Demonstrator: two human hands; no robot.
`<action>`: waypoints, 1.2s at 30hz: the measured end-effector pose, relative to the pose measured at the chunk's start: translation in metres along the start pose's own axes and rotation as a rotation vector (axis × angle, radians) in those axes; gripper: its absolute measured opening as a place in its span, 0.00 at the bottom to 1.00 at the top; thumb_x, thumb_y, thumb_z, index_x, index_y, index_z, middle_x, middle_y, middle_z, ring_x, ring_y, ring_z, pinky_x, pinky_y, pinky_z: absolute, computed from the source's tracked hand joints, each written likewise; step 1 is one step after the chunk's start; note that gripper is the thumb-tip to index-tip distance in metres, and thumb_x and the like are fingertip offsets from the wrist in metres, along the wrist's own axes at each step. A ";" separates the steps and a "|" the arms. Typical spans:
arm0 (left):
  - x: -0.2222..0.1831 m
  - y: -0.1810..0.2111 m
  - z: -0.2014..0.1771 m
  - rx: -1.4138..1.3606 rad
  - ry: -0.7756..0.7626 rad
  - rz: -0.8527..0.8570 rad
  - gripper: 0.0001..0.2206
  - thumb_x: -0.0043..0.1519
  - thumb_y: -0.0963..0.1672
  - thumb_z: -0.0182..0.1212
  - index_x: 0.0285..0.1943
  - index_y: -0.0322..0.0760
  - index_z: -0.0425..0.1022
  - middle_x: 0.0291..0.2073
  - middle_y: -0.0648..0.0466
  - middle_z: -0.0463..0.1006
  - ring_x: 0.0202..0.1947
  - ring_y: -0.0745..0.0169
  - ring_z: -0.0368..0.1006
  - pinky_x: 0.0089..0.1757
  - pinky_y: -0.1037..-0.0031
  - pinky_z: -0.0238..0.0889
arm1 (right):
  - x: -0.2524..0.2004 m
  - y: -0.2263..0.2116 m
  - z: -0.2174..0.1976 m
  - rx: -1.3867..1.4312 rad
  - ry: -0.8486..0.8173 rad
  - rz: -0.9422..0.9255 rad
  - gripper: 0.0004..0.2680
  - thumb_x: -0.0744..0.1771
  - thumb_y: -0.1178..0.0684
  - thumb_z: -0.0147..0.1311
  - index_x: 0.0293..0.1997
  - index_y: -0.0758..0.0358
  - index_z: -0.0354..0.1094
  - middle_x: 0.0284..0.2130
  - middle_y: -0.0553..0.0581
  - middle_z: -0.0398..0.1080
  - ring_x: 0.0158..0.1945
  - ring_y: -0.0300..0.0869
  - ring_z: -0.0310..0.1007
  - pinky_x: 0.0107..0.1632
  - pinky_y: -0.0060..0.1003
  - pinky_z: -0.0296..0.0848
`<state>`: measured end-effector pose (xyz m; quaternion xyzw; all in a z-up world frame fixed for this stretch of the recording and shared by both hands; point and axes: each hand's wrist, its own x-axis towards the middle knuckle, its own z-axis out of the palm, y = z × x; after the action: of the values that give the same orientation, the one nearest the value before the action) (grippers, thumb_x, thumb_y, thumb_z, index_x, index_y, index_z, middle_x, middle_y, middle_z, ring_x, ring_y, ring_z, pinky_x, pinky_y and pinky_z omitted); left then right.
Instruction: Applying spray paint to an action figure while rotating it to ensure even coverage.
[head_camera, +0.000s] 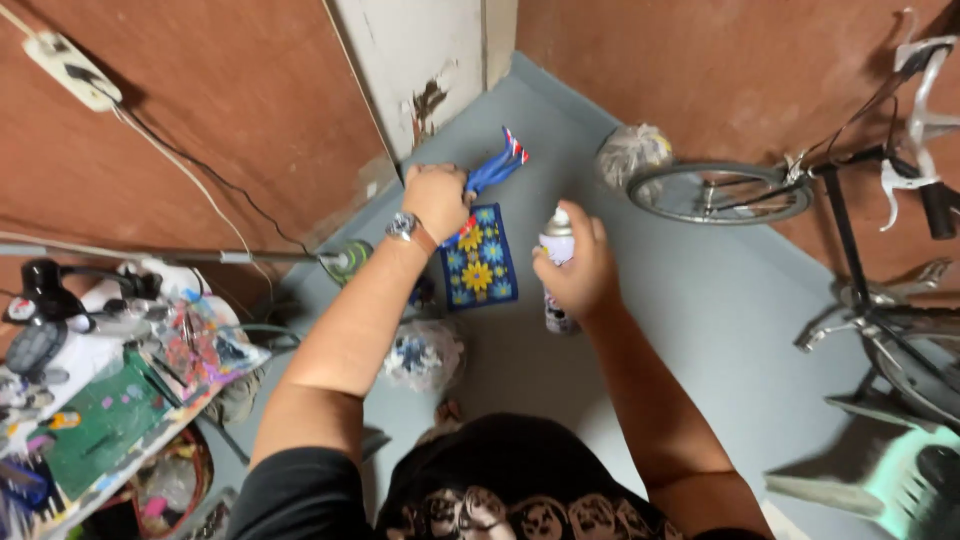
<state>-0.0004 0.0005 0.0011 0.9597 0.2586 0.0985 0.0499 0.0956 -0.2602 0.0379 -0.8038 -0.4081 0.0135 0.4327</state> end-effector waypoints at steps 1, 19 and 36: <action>0.000 -0.001 0.001 0.000 0.010 0.001 0.10 0.61 0.48 0.61 0.44 0.41 0.82 0.37 0.51 0.81 0.44 0.45 0.78 0.54 0.52 0.56 | -0.001 0.000 -0.004 0.015 0.035 -0.024 0.27 0.59 0.51 0.67 0.66 0.54 0.64 0.45 0.64 0.68 0.49 0.63 0.76 0.51 0.53 0.75; -0.020 0.007 -0.028 -1.367 -0.136 -0.472 0.05 0.59 0.39 0.66 0.42 0.30 0.80 0.18 0.54 0.72 0.17 0.70 0.71 0.21 0.87 0.60 | 0.019 -0.011 -0.006 0.152 0.053 -0.049 0.26 0.58 0.48 0.69 0.64 0.50 0.65 0.50 0.61 0.68 0.53 0.62 0.74 0.56 0.54 0.73; -0.015 -0.004 0.008 -1.374 -0.187 -0.483 0.08 0.57 0.40 0.70 0.44 0.33 0.83 0.19 0.56 0.76 0.15 0.74 0.69 0.19 0.88 0.61 | 0.014 0.015 -0.004 0.209 0.206 0.121 0.27 0.60 0.51 0.69 0.66 0.59 0.64 0.51 0.69 0.69 0.56 0.64 0.72 0.60 0.53 0.70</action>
<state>-0.0129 -0.0037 -0.0096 0.6326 0.3373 0.1422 0.6825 0.1155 -0.2579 0.0345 -0.7745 -0.3085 -0.0005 0.5522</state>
